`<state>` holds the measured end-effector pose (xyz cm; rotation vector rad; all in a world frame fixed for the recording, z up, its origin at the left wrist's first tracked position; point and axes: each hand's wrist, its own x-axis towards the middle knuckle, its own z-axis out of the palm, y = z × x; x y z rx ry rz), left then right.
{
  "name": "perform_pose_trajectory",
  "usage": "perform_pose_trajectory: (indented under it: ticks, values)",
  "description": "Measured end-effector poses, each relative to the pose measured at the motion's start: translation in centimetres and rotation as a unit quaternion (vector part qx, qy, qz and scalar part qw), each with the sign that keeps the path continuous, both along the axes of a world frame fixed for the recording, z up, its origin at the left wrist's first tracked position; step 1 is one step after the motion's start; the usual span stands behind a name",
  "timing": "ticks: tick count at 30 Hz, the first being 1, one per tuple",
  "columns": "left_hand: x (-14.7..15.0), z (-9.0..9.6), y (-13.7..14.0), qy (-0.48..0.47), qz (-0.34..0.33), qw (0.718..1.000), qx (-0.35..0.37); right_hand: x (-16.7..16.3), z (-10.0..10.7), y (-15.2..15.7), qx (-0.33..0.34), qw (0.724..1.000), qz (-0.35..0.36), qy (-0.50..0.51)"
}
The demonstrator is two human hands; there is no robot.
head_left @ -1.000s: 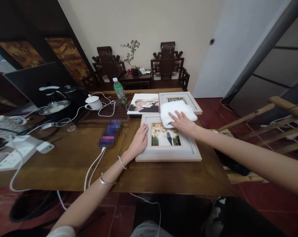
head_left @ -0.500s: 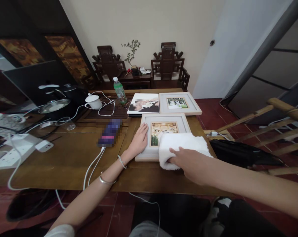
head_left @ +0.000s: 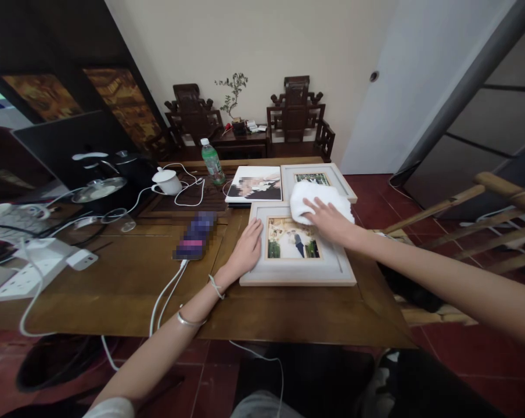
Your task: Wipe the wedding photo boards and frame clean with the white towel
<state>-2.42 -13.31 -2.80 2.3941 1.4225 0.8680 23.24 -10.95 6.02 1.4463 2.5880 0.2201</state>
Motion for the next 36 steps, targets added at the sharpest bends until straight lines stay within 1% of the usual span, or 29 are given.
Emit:
perform_pose_trajectory:
  ticks: [3, 6, 9, 11, 13, 17, 19, 21, 23, 25, 27, 29, 31, 33, 34, 36]
  values:
    - [-0.1, 0.0, 0.0, -0.006, 0.000, 1.000, -0.001, 0.0, 0.2, 1.3, 0.014, 1.000, -0.004, -0.013]
    - [-0.1, 0.0, 0.0, -0.013, 0.001, 1.000, 0.000, -0.8, -0.3, 0.5, -0.012, 0.999, 0.019, -0.029]
    - [0.0, -0.1, 0.0, -0.014, 0.003, 1.000, -0.002, -1.8, -0.7, -2.2, -0.039, 0.998, 0.039, -0.029]
    - [0.0, -0.1, 0.0, -0.014, 0.003, 1.000, -0.002, -2.3, -0.4, -4.6, -0.075, 0.996, 0.046, -0.027]
    - [0.1, -0.1, 0.0, -0.012, 0.002, 1.000, 0.002, -2.8, 0.5, -7.4, -0.126, 0.991, 0.045, -0.020]
    - [0.1, -0.1, 0.0, 0.005, 0.006, 1.000, 0.012, -3.4, 3.0, -12.5, -0.209, 0.977, 0.048, 0.020]
    - [0.1, -0.1, 0.0, 0.014, 0.006, 1.000, 0.012, -3.6, 3.7, -14.0, -0.232, 0.970, 0.059, 0.044]
    - [0.1, 0.0, 0.1, 0.020, 0.004, 1.000, 0.012, -3.6, 3.6, -14.5, -0.235, 0.968, 0.067, 0.058]
    - [0.1, -0.1, 0.1, 0.019, 0.004, 1.000, 0.015, -3.4, 2.7, -13.9, -0.217, 0.972, 0.070, 0.053]
    - [0.1, -0.1, 0.1, 0.017, 0.004, 1.000, 0.020, -2.9, 1.5, -12.2, -0.182, 0.980, 0.076, 0.039]
    - [0.1, -0.1, 0.0, 0.017, 0.004, 1.000, 0.020, -2.1, 0.3, -9.6, -0.130, 0.988, 0.078, 0.024]
    - [0.0, 0.0, 0.0, 0.022, 0.003, 1.000, 0.016, -1.3, -0.5, -6.6, -0.076, 0.995, 0.061, 0.000]
    - [0.0, 0.0, 0.0, 0.024, 0.002, 1.000, 0.011, -0.6, -0.8, -3.5, -0.007, 0.998, 0.060, -0.010]
    - [0.0, 0.0, 0.0, 0.021, 0.001, 1.000, 0.010, -0.4, -0.8, -0.9, 0.048, 0.997, 0.057, -0.017]
    - [-0.1, 0.0, 0.0, 0.017, 0.001, 1.000, 0.011, -0.4, -0.7, 0.1, 0.063, 0.996, 0.056, -0.023]
    - [-0.1, 0.0, 0.0, 0.010, 0.002, 1.000, 0.011, -0.8, -0.8, 1.4, 0.060, 0.996, 0.052, -0.040]
